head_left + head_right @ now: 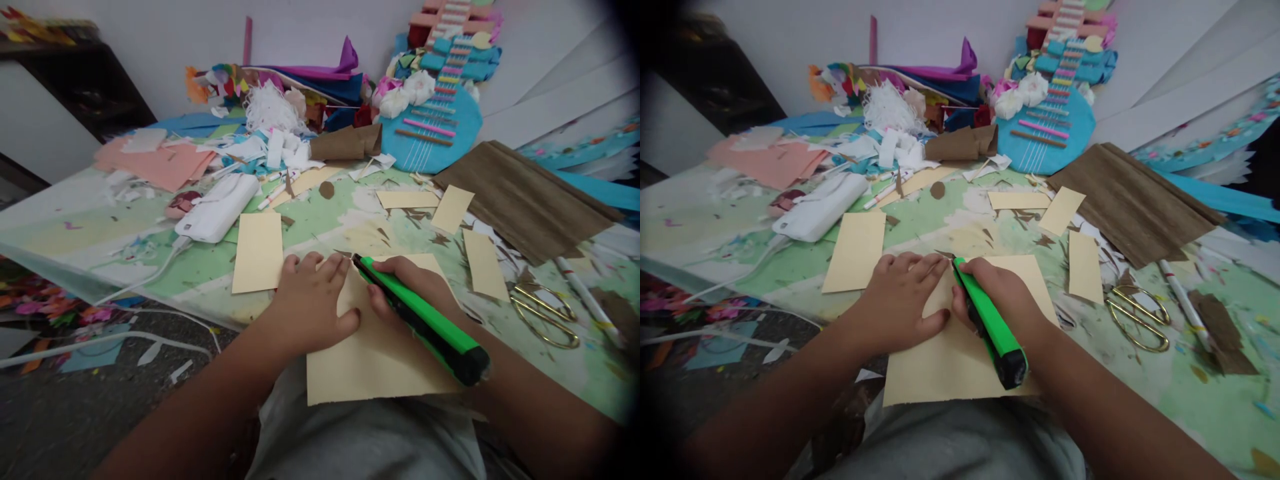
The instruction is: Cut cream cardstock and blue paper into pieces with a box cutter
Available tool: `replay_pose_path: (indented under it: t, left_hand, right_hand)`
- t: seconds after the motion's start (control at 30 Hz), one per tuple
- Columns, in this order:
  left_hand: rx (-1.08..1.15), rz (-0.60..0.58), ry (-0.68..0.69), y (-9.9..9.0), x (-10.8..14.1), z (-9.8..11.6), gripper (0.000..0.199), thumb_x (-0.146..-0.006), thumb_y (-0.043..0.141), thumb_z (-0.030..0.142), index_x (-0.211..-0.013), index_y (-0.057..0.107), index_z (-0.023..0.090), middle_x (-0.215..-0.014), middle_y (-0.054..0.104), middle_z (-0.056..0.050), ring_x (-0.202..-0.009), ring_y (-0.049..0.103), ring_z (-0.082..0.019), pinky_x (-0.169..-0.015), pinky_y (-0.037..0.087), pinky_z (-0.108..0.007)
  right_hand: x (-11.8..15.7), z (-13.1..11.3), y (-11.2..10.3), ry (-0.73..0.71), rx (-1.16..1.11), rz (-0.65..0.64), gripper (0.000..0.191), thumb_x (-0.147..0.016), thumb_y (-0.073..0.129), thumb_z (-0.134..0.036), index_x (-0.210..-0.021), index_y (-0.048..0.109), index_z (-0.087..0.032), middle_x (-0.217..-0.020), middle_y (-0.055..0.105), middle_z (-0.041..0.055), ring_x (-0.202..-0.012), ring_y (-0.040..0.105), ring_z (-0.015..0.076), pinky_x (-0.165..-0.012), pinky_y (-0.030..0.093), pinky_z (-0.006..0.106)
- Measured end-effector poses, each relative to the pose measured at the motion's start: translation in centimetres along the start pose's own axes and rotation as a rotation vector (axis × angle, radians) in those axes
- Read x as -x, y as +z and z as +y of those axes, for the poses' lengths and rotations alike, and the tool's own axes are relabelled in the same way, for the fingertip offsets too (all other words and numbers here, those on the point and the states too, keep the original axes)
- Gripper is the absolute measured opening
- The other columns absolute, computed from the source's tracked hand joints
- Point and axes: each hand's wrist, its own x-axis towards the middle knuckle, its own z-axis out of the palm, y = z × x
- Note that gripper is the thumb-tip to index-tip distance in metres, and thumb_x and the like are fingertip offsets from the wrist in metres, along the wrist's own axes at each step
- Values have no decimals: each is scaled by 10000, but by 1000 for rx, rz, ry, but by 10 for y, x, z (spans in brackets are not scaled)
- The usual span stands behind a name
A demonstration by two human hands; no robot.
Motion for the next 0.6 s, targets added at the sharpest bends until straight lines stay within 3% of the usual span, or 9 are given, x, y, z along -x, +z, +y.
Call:
replay_pose_path:
  t: [0.3,0.6]
  left_hand:
    - [13,-26,-17,1,0,2,832,-701,323,698,-1328,342,151,-1385,345,-90,-1176,294,-354,-951,146,-534]
    - [6,-45,-24,0,-1,2,872,-686,313,727,-1330,328,140,-1374,355,-108,-1181,294,-372,-940,164,-544]
  right_hand:
    - [7,-7,-7,-67,64,-12,108,-718,482,-278,-818,451,-254,-580,604,-13,-476,566,167,-451,389,259]
    - [18,-10,-15,-129,109,-105,55,-732,490,-289,-735,456,-246,-519,560,-16,-430,523,152,-421,343,264]
